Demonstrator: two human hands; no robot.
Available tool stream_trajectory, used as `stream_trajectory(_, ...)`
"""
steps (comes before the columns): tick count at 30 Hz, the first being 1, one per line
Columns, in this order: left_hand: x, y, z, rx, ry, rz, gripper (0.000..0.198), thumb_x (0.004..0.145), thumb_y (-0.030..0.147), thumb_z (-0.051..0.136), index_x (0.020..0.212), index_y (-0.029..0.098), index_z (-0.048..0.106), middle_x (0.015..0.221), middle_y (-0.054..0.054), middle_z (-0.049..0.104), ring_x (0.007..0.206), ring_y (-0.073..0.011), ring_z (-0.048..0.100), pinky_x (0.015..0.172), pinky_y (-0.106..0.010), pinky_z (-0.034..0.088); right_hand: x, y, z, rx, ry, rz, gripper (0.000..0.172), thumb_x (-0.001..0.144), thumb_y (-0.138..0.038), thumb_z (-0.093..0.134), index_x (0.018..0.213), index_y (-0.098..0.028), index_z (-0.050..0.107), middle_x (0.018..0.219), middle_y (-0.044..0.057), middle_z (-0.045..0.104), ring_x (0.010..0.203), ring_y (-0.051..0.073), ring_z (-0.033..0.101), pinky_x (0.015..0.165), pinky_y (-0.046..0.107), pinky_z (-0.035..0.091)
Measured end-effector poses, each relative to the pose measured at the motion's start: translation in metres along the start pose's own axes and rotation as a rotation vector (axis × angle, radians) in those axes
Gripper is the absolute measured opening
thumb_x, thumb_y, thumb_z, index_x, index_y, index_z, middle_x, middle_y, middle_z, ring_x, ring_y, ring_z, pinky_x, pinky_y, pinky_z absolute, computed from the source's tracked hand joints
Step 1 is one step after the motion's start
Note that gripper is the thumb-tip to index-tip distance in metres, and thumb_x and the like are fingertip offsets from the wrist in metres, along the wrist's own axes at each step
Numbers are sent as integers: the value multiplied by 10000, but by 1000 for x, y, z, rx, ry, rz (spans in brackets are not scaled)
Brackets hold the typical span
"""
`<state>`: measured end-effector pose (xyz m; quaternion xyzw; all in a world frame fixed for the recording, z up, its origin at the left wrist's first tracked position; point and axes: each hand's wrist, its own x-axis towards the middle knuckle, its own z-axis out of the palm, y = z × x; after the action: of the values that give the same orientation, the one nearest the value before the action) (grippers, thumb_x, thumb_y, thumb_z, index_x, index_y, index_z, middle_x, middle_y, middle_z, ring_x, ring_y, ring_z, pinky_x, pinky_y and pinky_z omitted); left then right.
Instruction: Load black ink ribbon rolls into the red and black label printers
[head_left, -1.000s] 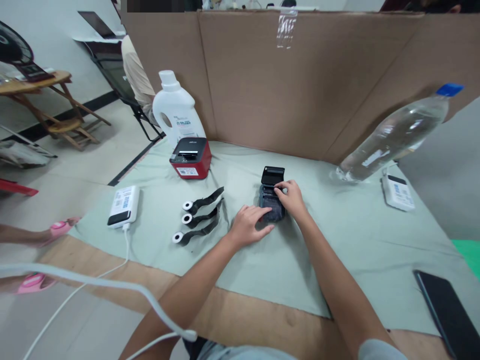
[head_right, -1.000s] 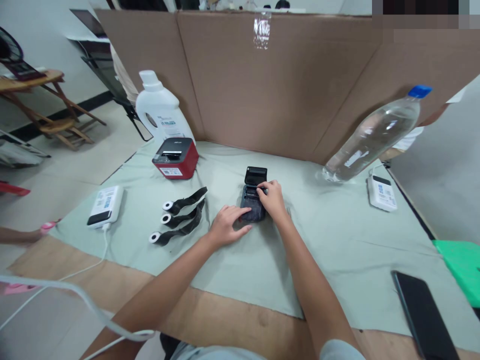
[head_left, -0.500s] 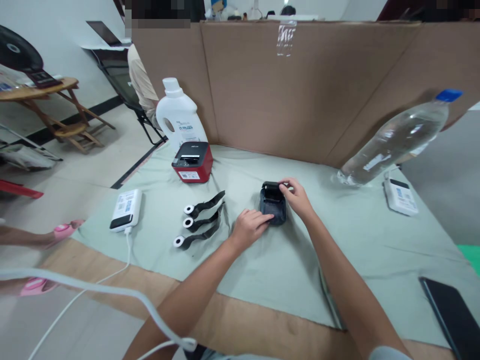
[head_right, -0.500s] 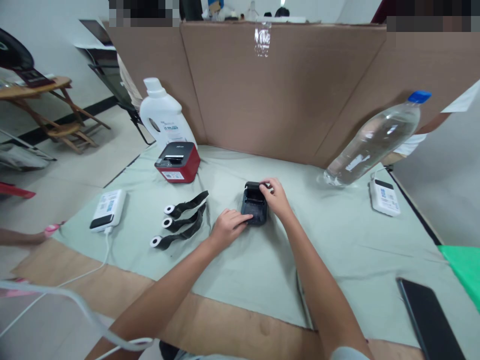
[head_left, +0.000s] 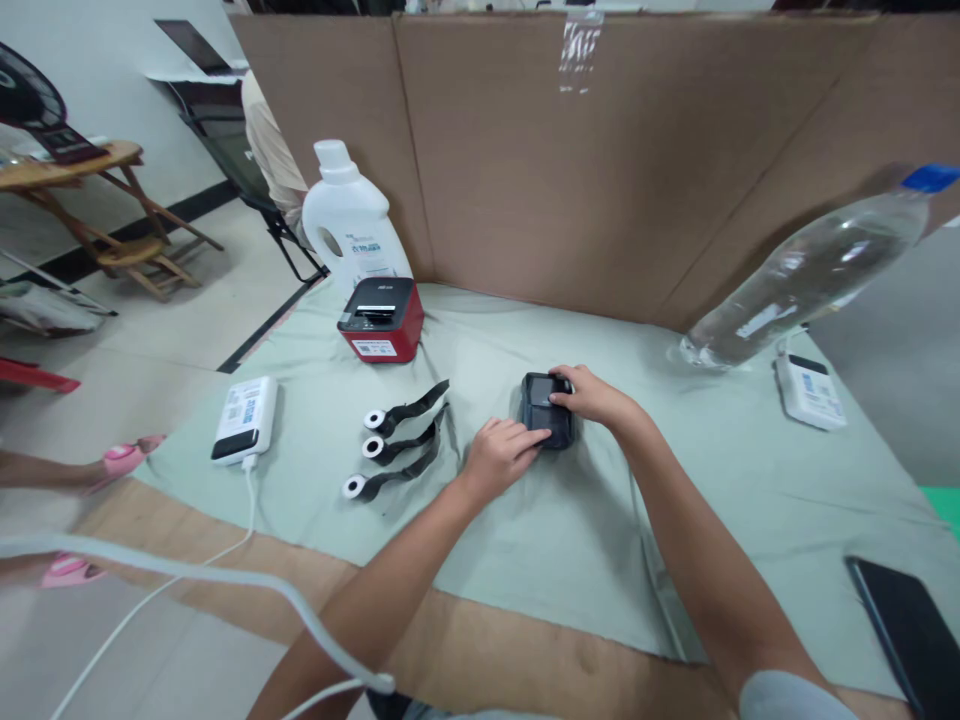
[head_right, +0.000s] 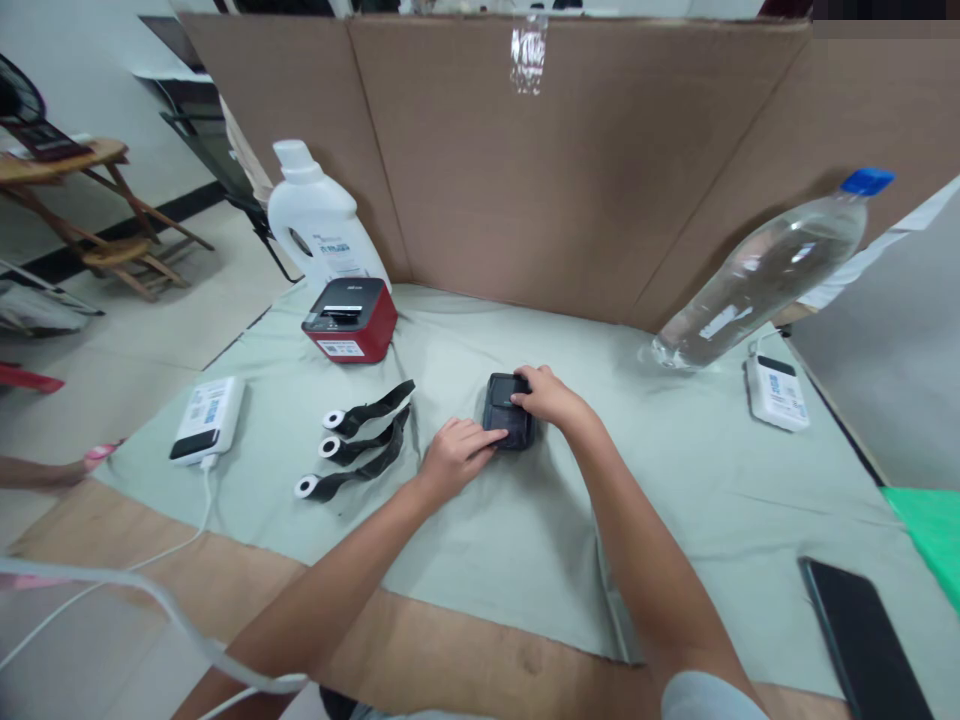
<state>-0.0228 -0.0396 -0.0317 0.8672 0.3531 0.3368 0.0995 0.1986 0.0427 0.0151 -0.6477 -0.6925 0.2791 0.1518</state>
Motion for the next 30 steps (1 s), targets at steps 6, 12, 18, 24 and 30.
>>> stream_trajectory(6, -1, 0, -1, -7, -17, 15, 287, 1012, 237, 494, 1195, 223, 715, 817, -41, 717, 789, -176, 634, 707, -336, 405, -2, -1, 3, -30, 1, -3, 411, 762, -327, 780, 1156, -245, 693, 1009, 101, 652, 848, 249, 641, 828, 375, 508)
stream_trajectory(12, -2, 3, 0, 16, 19, 121, 300, 1010, 243, 468, 1165, 217, 723, 762, -32, 701, 738, -171, 633, 689, -330, 419, -25, -41, 39, -145, 191, 150, 788, 659, -623, 797, 1304, -229, 577, 1123, 157, 591, 770, 264, 671, 718, 377, 499)
stream_trajectory(18, -3, 9, -4, -3, 67, 195, 331, 1009, 218, 486, 1291, 177, 655, 740, -19, 687, 715, -166, 622, 674, -327, 411, -47, -40, 17, -163, 268, 172, 735, 703, -519, 758, 1371, -288, 558, 1132, 145, 544, 844, 317, 665, 759, 426, 507)
stream_trajectory(24, -3, 10, -3, -29, 17, 143, 347, 1018, 241, 480, 1328, 207, 632, 790, -28, 719, 763, -161, 647, 712, -326, 430, -88, 64, -55, -194, 524, 329, 810, 735, -531, 722, 1467, -245, 526, 1195, 163, 538, 969, 336, 644, 887, 455, 492)
stream_trajectory(30, -1, 9, -1, -68, 25, 172, 244, 999, 195, 505, 1157, 188, 690, 831, -28, 751, 778, -160, 662, 710, -327, 426, -108, 129, -94, -260, 522, 622, 865, 770, -618, 662, 1515, -229, 458, 1328, 240, 486, 1117, 419, 615, 895, 494, 481)
